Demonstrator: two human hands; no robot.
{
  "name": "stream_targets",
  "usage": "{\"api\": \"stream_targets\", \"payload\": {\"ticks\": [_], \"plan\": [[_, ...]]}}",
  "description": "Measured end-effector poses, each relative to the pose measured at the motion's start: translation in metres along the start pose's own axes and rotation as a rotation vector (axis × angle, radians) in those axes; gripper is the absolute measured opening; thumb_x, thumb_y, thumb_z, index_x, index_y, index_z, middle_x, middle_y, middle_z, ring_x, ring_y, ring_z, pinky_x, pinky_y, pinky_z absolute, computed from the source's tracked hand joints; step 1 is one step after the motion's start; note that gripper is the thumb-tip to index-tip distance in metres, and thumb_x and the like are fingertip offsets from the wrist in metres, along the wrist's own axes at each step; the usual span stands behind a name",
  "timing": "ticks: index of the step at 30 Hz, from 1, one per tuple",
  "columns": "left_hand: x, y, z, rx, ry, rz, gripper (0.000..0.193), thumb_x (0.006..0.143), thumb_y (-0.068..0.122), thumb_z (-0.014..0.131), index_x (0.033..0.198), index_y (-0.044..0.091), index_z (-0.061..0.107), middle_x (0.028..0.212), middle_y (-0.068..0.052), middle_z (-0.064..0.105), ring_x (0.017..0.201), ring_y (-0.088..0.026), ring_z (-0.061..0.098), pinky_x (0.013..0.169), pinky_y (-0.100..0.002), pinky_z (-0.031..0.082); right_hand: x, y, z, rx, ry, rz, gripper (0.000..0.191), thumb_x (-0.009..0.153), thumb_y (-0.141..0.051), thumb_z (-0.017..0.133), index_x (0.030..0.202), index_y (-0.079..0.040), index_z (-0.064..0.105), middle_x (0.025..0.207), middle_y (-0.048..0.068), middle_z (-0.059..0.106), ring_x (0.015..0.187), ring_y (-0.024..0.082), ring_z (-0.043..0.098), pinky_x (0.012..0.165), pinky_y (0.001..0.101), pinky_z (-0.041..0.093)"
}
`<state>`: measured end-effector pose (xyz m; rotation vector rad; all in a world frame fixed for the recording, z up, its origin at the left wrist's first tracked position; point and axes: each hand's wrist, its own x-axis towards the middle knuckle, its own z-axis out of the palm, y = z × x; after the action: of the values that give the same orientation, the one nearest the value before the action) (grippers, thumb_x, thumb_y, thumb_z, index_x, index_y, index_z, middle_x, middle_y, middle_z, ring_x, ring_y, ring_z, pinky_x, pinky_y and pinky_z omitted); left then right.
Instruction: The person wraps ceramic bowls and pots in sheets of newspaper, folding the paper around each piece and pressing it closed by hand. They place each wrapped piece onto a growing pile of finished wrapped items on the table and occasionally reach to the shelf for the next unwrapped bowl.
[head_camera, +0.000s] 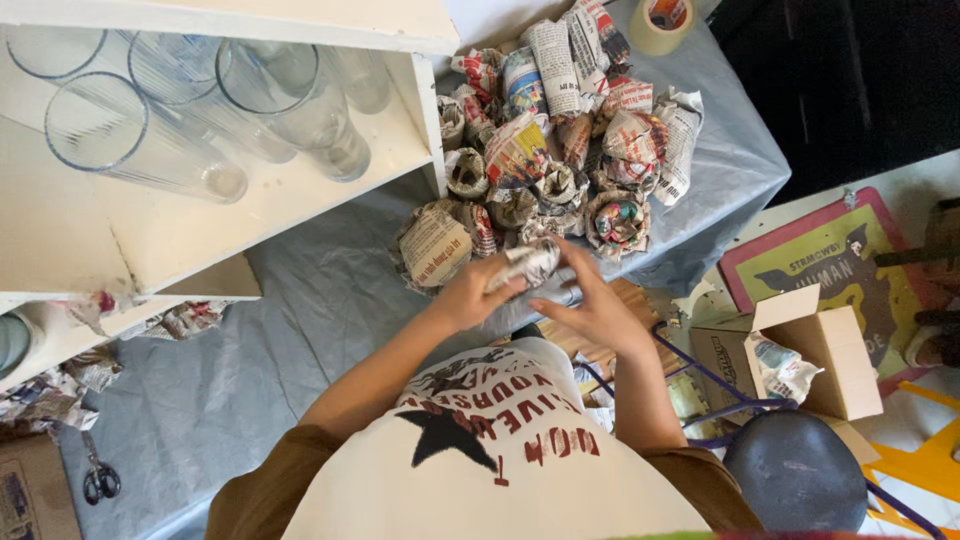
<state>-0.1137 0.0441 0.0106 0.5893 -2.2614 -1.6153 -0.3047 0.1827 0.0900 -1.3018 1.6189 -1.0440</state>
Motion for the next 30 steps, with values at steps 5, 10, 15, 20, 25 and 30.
{"api": "stream_targets", "payload": {"ticks": [5, 10, 15, 20, 25, 30], "plan": [[0.018, -0.011, 0.005, -0.707, 0.138, -0.093, 0.035, 0.107, 0.027, 0.058, 0.13, 0.001, 0.063, 0.119, -0.007, 0.068, 0.111, -0.012, 0.062, 0.099, -0.028, 0.05, 0.017, 0.018, 0.02, 0.413, 0.069, -0.103, 0.085, 0.083, -0.004, 0.083, 0.154, -0.005, 0.036, 0.142, 0.012, 0.054, 0.127, 0.017, 0.056, 0.107, 0.0339, 0.049], [0.033, -0.002, -0.004, -0.294, 0.585, 0.176, 0.035, 0.104, 0.023, 0.066, 0.128, -0.001, 0.059, 0.126, -0.011, 0.064, 0.116, -0.018, 0.062, 0.102, -0.034, 0.051, 0.047, 0.03, 0.042, 0.566, 0.205, -0.028, 0.072, 0.084, 0.001, 0.082, 0.145, -0.004, 0.043, 0.121, 0.006, 0.066, 0.109, 0.014, 0.065, 0.094, 0.0296, 0.056], [0.044, 0.002, -0.036, -0.327, 0.582, 0.017, 0.038, 0.105, 0.022, 0.066, 0.137, 0.004, 0.057, 0.128, -0.013, 0.065, 0.116, -0.022, 0.064, 0.1, -0.036, 0.052, 0.102, 0.02, 0.021, 0.419, 0.159, -0.005, 0.066, 0.082, -0.001, 0.08, 0.14, -0.002, 0.049, 0.12, 0.012, 0.07, 0.105, 0.019, 0.071, 0.091, 0.034, 0.062], [0.024, -0.021, -0.053, 0.0, 0.665, 0.06, 0.039, 0.111, 0.027, 0.054, 0.144, 0.007, 0.052, 0.143, -0.015, 0.054, 0.134, -0.028, 0.052, 0.116, -0.041, 0.042, 0.235, 0.01, -0.018, 0.288, 0.325, -0.091, 0.062, 0.09, -0.015, 0.081, 0.139, -0.002, 0.046, 0.125, 0.015, 0.069, 0.107, 0.023, 0.073, 0.089, 0.0369, 0.066], [-0.007, -0.072, -0.037, 0.037, 0.927, -0.057, 0.044, 0.107, 0.031, 0.059, 0.139, 0.002, 0.05, 0.141, -0.017, 0.05, 0.137, -0.032, 0.045, 0.12, -0.043, 0.032, 0.359, 0.025, 0.008, 0.069, 0.246, 0.075, 0.075, 0.091, -0.019, 0.079, 0.148, -0.002, 0.034, 0.135, 0.017, 0.058, 0.114, 0.025, 0.066, 0.091, 0.04, 0.059], [-0.042, -0.143, -0.033, 0.005, 0.968, -0.234, 0.062, 0.103, 0.038, 0.063, 0.146, 0.0, 0.04, 0.15, -0.021, 0.039, 0.144, -0.035, 0.033, 0.121, -0.044, 0.024, 0.395, 0.041, 0.046, 0.429, 0.025, 0.101, 0.071, 0.093, -0.018, 0.072, 0.15, -0.003, 0.032, 0.144, 0.017, 0.059, 0.125, 0.023, 0.062, 0.101, 0.0365, 0.055]]}}
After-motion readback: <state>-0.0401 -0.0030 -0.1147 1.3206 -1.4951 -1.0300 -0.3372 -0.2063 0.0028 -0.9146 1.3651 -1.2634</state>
